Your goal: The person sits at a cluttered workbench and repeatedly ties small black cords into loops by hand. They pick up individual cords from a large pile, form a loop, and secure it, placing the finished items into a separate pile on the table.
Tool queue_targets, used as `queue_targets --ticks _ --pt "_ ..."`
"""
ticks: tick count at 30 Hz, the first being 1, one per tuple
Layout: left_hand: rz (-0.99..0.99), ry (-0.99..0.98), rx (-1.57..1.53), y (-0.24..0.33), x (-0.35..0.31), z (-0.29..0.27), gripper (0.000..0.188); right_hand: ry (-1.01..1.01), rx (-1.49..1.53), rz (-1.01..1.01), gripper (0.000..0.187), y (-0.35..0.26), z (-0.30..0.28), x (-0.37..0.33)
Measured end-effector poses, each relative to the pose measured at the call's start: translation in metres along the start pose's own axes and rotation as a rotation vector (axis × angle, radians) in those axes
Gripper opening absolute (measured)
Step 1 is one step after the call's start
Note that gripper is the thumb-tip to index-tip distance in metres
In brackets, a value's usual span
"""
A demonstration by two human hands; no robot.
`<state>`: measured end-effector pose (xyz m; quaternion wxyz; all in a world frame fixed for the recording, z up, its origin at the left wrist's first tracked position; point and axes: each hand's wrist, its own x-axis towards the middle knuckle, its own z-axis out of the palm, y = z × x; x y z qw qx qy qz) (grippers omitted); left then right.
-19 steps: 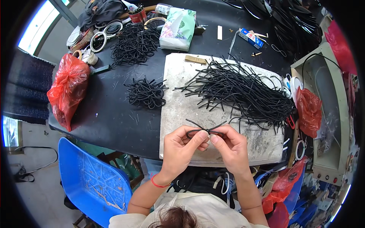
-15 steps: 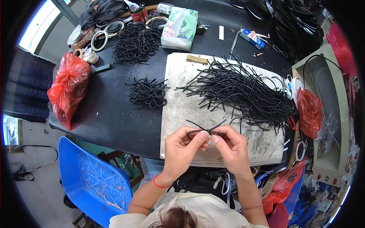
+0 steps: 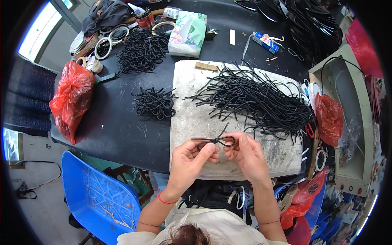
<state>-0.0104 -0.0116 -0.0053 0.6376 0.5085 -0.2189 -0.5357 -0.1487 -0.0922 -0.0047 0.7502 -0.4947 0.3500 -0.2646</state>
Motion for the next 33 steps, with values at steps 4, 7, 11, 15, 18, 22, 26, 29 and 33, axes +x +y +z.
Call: queue_targets --ticks 4,7,11,15,18,22,26,29,33 --pt "-0.044 -0.048 -0.02 0.004 -0.001 0.0 0.022 0.045 0.011 0.014 0.035 -0.001 0.004 0.0" --pt "-0.043 -0.078 0.02 0.006 0.001 -0.004 0.023 0.078 -0.046 -0.013 0.03 -0.004 0.011 -0.001" --pt "-0.058 -0.098 0.069 0.008 -0.001 -0.005 0.022 0.15 -0.21 -0.186 0.015 0.01 0.014 0.0" --pt "-0.037 -0.136 0.106 0.006 -0.002 -0.004 0.019 0.241 -0.285 -0.414 0.009 0.015 0.021 0.0" --pt "-0.005 -0.136 0.151 0.001 -0.003 -0.003 0.017 0.305 -0.434 -0.434 0.009 0.013 0.024 -0.003" --pt "0.115 -0.117 0.407 0.011 0.002 -0.013 0.012 0.329 -0.549 -0.481 0.006 0.011 0.016 -0.003" --pt "0.471 0.269 0.973 0.039 0.03 -0.061 0.013 0.44 -1.149 -0.667 0.016 -0.009 -0.027 0.0" --pt "0.683 0.529 1.264 0.041 0.041 -0.06 0.026 0.485 -1.438 -0.709 0.017 -0.01 -0.045 0.003" --pt "0.825 0.319 1.025 0.033 0.026 -0.009 0.034 0.47 -1.49 -0.818 0.017 -0.012 -0.05 -0.002"
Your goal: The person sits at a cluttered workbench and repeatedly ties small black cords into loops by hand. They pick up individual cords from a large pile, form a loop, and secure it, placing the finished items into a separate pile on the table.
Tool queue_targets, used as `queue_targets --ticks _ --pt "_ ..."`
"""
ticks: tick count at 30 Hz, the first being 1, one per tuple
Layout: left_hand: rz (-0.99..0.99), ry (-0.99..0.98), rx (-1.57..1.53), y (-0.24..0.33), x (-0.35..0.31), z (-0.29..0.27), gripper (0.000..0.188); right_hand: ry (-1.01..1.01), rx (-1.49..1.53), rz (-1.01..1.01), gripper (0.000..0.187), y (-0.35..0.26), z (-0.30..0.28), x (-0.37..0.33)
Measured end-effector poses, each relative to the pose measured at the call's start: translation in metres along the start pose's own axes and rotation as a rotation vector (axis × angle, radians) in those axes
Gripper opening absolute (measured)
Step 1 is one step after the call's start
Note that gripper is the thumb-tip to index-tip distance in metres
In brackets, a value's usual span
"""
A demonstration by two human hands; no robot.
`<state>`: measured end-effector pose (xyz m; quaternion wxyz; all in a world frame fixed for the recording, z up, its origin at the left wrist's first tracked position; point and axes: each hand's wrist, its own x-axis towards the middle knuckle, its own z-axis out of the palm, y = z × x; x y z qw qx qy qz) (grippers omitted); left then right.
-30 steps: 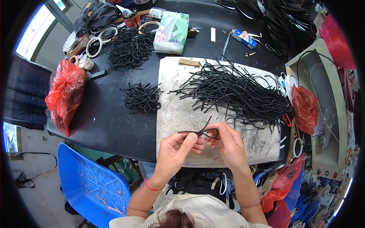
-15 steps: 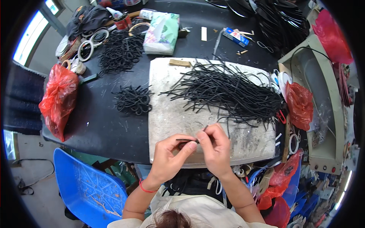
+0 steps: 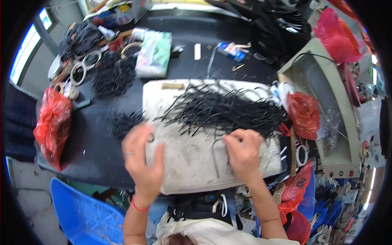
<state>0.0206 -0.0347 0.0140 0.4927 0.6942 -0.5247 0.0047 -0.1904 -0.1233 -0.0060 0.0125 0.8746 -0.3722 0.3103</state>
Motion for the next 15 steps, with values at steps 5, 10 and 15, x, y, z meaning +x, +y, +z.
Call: queue_targets --ticks 5,10,15 --pt "-0.679 -0.514 -0.993 0.029 -0.023 0.037 0.023 0.077 0.178 -0.096 0.016 -0.026 -0.009 0.012" --pt "-0.782 -0.691 -0.98 0.031 -0.015 0.024 0.022 0.015 0.378 -0.103 0.025 -0.025 -0.019 0.011" --pt "-0.748 -0.764 -0.938 0.013 -0.024 0.004 0.021 0.116 0.275 0.056 0.022 -0.021 -0.023 0.014"
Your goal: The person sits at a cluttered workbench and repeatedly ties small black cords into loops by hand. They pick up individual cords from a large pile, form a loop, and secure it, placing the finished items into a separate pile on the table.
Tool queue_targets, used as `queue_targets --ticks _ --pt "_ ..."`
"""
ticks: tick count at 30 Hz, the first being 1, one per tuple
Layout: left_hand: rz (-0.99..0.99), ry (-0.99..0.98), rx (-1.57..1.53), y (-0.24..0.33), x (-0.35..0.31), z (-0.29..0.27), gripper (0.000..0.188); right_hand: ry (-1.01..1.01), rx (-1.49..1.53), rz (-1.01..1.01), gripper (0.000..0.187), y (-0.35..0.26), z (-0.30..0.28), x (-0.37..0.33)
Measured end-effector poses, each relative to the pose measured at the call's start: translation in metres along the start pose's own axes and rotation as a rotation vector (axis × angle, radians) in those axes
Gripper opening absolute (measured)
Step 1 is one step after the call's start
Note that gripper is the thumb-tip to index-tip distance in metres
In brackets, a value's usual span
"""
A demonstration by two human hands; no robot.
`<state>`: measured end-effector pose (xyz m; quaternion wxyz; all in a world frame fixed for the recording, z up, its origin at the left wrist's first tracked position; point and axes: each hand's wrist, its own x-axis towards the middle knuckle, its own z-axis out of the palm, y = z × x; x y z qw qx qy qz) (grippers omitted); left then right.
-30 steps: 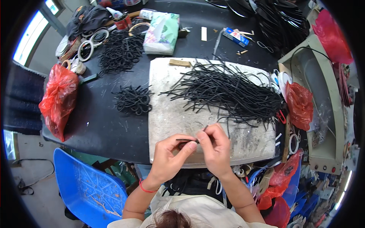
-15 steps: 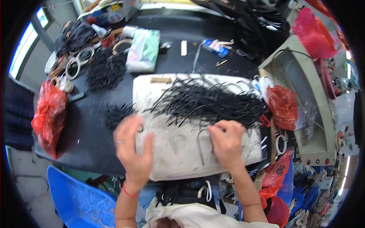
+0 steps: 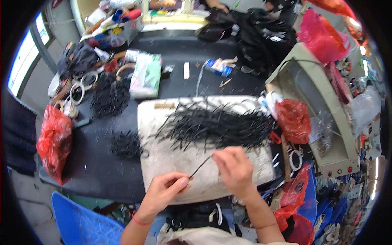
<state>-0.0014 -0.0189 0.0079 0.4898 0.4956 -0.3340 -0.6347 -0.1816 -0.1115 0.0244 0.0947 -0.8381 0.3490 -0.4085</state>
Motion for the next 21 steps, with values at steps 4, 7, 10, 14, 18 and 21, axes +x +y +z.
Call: queue_targets --ticks 4,7,10,14,18,21 --pt "0.015 0.13 -0.214 -0.002 0.003 0.007 0.021 0.029 0.103 0.139 0.023 -0.026 0.03 -0.005" --pt "0.05 0.175 -0.373 -0.013 0.009 0.007 0.021 -0.083 0.237 0.156 0.026 -0.04 0.042 -0.008" --pt "0.09 0.207 -0.398 -0.018 0.011 0.004 0.019 -0.222 0.342 0.191 0.031 -0.04 0.045 -0.015" --pt "0.094 0.248 -0.418 -0.021 0.013 0.004 0.017 -0.253 0.333 0.178 0.029 -0.038 0.043 -0.013" --pt "0.076 0.241 -0.397 -0.019 0.012 0.003 0.016 -0.217 0.341 0.149 0.024 -0.036 0.045 -0.011" --pt "0.163 0.326 -0.36 -0.022 0.012 -0.001 0.014 -0.245 0.368 0.168 0.021 -0.037 0.041 -0.009"
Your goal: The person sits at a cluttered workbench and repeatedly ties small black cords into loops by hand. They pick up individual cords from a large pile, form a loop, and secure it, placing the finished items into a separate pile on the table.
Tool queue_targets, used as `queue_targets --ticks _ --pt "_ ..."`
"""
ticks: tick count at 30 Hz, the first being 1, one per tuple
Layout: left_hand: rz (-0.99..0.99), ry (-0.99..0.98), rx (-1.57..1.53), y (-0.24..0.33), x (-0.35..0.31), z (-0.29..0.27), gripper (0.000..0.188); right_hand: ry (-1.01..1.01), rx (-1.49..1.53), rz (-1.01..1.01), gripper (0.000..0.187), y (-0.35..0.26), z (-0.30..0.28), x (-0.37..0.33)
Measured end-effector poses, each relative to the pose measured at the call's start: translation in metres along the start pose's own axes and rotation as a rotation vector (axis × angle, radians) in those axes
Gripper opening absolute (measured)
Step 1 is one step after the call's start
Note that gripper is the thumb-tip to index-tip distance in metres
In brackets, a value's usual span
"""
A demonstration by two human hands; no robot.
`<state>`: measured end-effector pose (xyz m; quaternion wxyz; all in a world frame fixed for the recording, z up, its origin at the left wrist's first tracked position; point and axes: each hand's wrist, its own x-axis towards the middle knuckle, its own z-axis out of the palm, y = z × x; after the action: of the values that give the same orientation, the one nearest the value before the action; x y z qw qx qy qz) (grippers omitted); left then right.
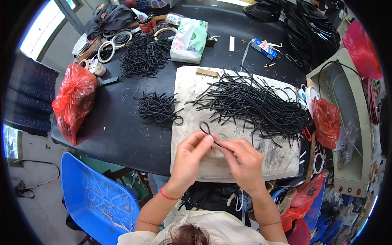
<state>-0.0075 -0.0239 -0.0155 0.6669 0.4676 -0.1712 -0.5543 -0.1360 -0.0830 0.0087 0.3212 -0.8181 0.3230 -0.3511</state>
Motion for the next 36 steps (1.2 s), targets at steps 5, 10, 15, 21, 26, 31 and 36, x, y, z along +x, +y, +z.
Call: queue_targets --ticks 5,10,15,21,26,31,36 --pt "-0.218 -0.112 -0.279 0.017 0.006 -0.014 0.014 0.015 -0.132 -0.046 0.02 0.009 -0.016 -0.003" --pt "-0.276 -0.176 -0.106 0.015 0.001 -0.01 0.015 -0.023 -0.184 -0.255 0.024 0.004 -0.008 0.008" --pt "-0.252 -0.212 0.038 0.013 0.001 -0.012 0.017 -0.021 -0.176 -0.244 0.024 0.006 -0.007 0.004" --pt "-0.128 -0.214 0.191 0.014 -0.003 -0.014 0.016 -0.024 -0.171 -0.114 0.023 0.008 -0.014 0.002" --pt "0.061 -0.179 0.604 0.013 0.003 -0.018 0.015 -0.227 -0.31 -0.304 0.03 -0.007 -0.035 0.004" --pt "0.174 -0.395 0.707 0.023 -0.009 -0.012 0.018 -0.151 -0.133 -0.213 0.019 0.005 -0.027 0.025" --pt "-0.092 -0.289 0.139 0.024 -0.003 -0.011 0.025 -0.258 0.007 -0.01 0.013 0.01 -0.013 0.004"
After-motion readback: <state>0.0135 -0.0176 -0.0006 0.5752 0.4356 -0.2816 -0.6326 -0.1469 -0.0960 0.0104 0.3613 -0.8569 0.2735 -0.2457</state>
